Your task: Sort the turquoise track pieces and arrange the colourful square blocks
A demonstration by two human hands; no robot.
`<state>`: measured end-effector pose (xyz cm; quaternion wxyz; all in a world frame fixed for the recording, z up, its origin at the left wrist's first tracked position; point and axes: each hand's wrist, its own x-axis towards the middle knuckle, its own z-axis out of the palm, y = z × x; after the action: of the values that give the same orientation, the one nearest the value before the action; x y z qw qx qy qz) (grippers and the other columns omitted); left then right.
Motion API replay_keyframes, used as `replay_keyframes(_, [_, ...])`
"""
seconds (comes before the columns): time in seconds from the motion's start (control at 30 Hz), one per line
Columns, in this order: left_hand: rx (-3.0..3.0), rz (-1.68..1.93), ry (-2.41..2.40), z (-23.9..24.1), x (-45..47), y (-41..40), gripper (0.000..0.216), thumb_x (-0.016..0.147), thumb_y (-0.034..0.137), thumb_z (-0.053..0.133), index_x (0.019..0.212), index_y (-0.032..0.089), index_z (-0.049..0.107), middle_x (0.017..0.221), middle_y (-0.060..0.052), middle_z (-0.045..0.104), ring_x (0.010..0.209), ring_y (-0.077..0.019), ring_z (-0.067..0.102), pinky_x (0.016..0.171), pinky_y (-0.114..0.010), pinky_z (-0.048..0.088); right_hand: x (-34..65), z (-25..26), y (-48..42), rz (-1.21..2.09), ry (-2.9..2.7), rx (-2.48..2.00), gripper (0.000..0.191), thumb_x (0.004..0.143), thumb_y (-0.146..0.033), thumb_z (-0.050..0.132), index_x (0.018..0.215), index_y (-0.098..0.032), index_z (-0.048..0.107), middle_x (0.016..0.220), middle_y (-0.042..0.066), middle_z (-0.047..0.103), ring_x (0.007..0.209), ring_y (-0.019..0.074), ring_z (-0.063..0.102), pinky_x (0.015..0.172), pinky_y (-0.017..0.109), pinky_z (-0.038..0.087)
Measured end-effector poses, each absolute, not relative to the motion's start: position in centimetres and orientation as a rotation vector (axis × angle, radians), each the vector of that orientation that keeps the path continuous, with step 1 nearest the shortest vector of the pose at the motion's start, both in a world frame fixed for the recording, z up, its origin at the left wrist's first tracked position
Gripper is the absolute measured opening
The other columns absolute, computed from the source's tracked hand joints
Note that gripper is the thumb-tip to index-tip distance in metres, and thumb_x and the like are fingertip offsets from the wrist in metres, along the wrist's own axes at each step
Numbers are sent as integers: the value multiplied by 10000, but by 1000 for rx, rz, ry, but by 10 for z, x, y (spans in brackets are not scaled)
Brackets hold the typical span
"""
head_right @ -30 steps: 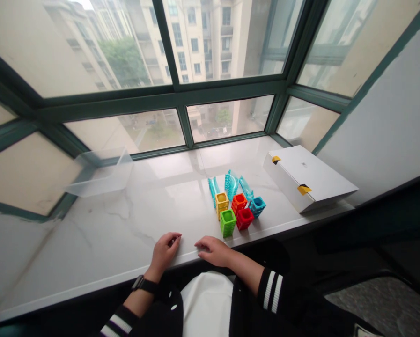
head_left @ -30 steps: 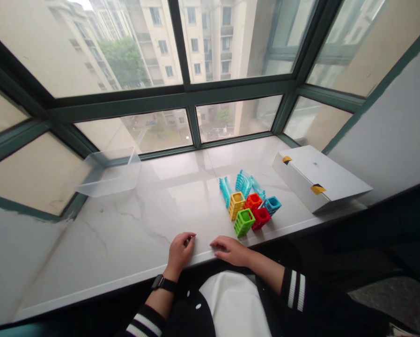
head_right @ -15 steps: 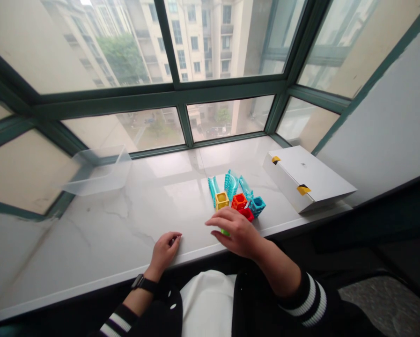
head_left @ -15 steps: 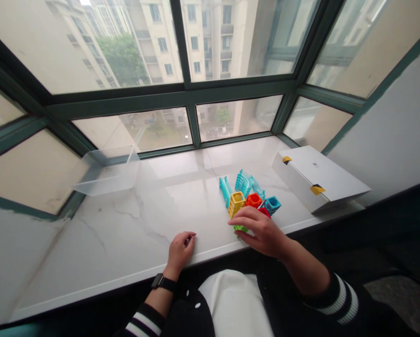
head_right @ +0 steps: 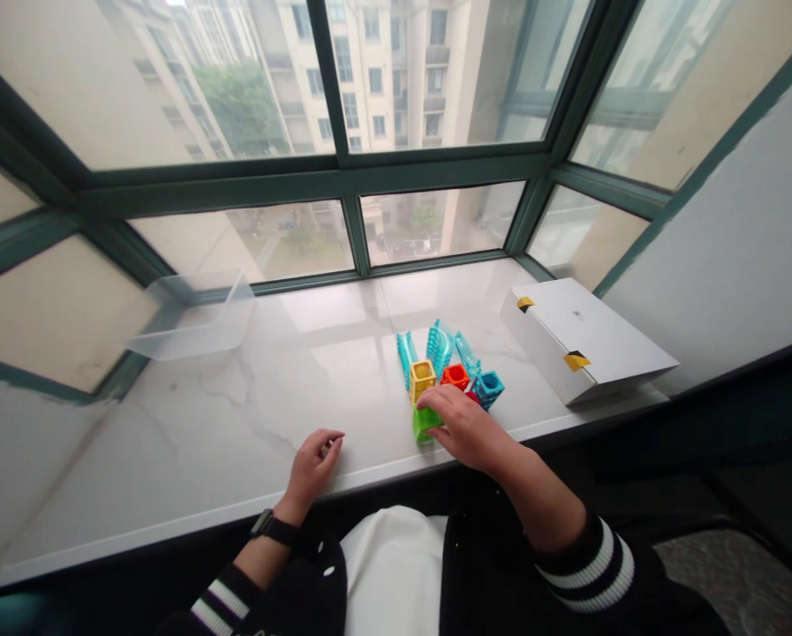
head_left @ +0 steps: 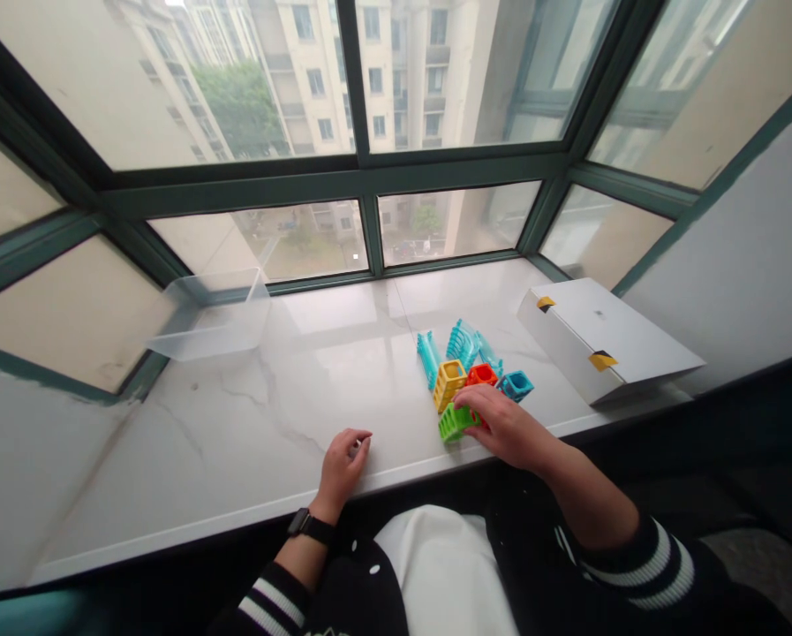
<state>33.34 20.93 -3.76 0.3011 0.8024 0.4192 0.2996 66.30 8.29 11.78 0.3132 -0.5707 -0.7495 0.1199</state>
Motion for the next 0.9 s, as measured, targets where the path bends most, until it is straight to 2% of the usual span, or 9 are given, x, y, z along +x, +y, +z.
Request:
replay_keyframes(0.1, [2126, 938, 983, -14, 346, 200, 305, 1008, 425, 579, 1216, 225, 675, 1195, -107, 696, 1126, -257, 664, 972, -442, 572, 650, 129, 82, 378, -1950, -1394, 379, 860, -60, 689, 1181, -250, 618, 1247, 101, 690, 1203, 280, 649, 1068, 503, 545])
replay_keyframes(0.2, [2232, 941, 793, 15, 361, 190, 660, 925, 476, 715, 1491, 229, 481, 1448, -162, 583, 1355, -321, 562, 1137, -539, 490, 634, 133, 84, 423, -1901, -1287, 355, 894, -97, 701, 1199, -258, 614, 1259, 98, 687, 1222, 265, 647, 1083, 478, 541])
replay_keyframes(0.27, [2316, 886, 689, 31, 369, 185, 809, 875, 465, 780, 1554, 241, 402, 1488, -165, 565, 1382, -330, 546, 1160, -537, 476, 623, 131, 86, 441, -1875, -1223, 351, 910, -121, 703, 1219, -260, 614, 1256, 97, 689, 1223, 257, 649, 1086, 462, 542])
replay_keyframes(0.4, [2377, 834, 676, 40, 372, 184, 592, 921, 346, 742, 1460, 294, 504, 1321, -91, 695, 1211, -262, 664, 1062, -437, 555, 613, 123, 88, 455, -1876, -1181, 406, 937, -160, 692, 1319, -252, 593, 1282, 108, 675, 1222, 248, 651, 1084, 439, 550])
replay_keyframes(0.47, [2357, 803, 712, 37, 366, 186, 514, 934, 348, 727, 1411, 294, 544, 1288, -80, 714, 1166, -249, 689, 1023, -401, 576, 619, 120, 86, 416, -1907, -1226, 457, 952, -205, 696, 1388, -250, 569, 1333, 123, 647, 1248, 258, 638, 1090, 445, 550])
replay_keyframes(0.57, [2337, 756, 864, 27, 351, 196, 481, 958, 390, 688, 1405, 282, 548, 1316, -88, 705, 1186, -258, 688, 1045, -402, 563, 644, 117, 79, 266, -1903, -1378, 450, 971, -264, 688, 1409, -263, 585, 1353, 129, 630, 1267, 286, 619, 1107, 488, 533])
replay_keyframes(0.7, [2359, 646, 1181, 14, 327, 219, 497, 990, 426, 622, 1444, 249, 523, 1347, -101, 687, 1225, -279, 659, 1083, -420, 522, 689, 107, 67, 72, -1802, -1721, 347, 969, -252, 634, 1314, -254, 661, 1271, 131, 669, 1200, 322, 630, 1086, 558, 526])
replay_keyframes(0.9, [2512, 236, 1483, 2, 316, 255, 475, 995, 383, 591, 1426, 187, 547, 1271, -126, 708, 1153, -313, 626, 1045, -424, 484, 713, 83, 61, 181, -1929, -1996, 524, 841, -142, 670, 1360, -212, 649, 1369, 139, 655, 1270, 357, 589, 1124, 579, 498])
